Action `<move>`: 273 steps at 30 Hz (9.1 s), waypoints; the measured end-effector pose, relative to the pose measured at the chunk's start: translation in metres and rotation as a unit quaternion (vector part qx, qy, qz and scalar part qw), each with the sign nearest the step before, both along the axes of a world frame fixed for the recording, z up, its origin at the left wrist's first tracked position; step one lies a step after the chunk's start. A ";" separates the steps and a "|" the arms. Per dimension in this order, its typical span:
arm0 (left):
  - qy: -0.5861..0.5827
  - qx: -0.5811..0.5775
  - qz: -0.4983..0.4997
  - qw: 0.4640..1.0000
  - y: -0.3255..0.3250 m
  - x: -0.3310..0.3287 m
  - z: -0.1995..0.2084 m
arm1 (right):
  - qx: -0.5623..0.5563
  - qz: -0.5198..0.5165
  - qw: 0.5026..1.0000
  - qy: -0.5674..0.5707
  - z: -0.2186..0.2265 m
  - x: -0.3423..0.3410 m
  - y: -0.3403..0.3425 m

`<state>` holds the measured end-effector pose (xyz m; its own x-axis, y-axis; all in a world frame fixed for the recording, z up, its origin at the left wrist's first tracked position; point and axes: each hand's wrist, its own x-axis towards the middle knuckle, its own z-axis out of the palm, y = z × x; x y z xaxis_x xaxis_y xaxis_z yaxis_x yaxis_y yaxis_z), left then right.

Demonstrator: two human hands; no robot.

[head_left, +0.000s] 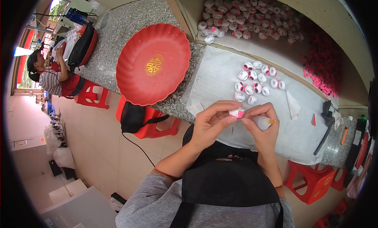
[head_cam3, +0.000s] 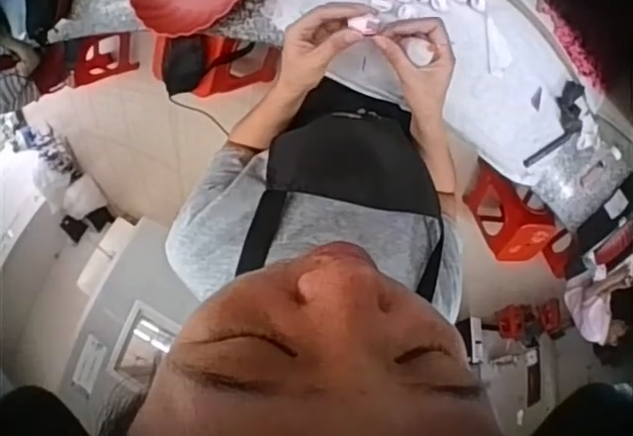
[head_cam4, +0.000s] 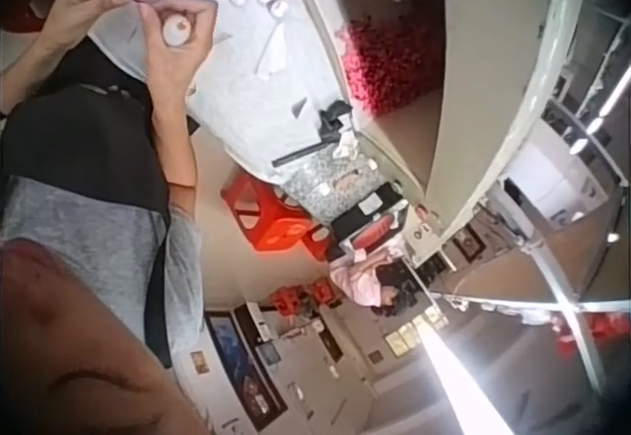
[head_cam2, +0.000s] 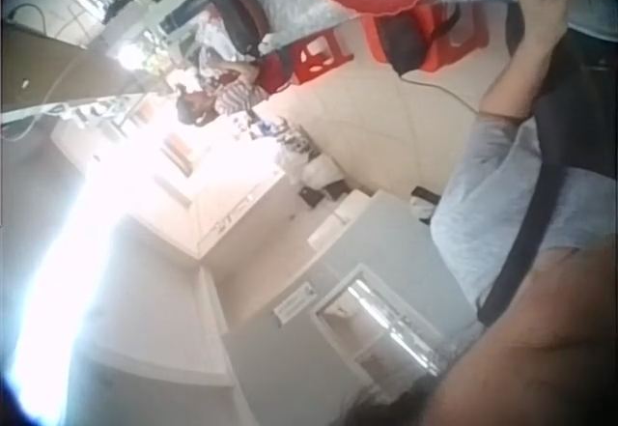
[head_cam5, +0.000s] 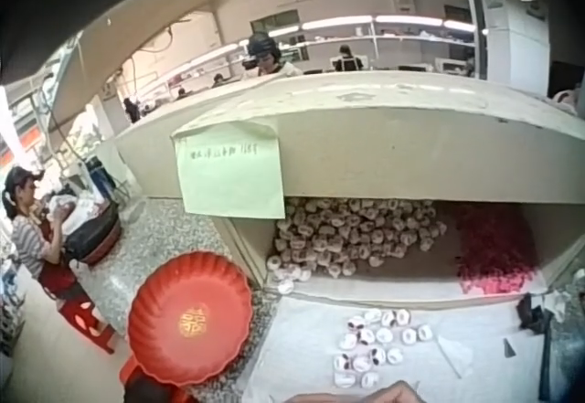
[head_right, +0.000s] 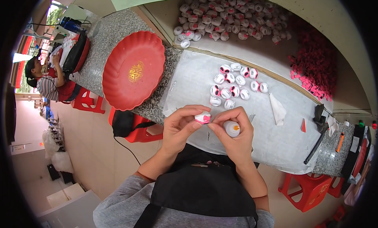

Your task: Applying glue to small white circular bases and attaching red petal-like components to assemble small toys.

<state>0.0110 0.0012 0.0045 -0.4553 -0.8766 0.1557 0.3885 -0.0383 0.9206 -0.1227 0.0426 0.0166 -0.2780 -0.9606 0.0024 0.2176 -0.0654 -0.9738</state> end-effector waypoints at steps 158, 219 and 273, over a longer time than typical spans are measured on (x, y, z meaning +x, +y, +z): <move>0.089 0.064 -0.122 0.986 0.004 -0.005 -0.019 | 0.066 0.062 0.977 -0.193 -0.009 -0.006 0.011; -0.448 -0.316 0.079 0.833 -0.083 -0.012 0.001 | 0.067 -0.007 0.993 -0.092 -0.023 -0.037 0.029; 0.017 0.045 -0.074 0.996 -0.060 -0.007 0.025 | 0.106 0.044 0.985 -0.131 -0.003 -0.023 0.025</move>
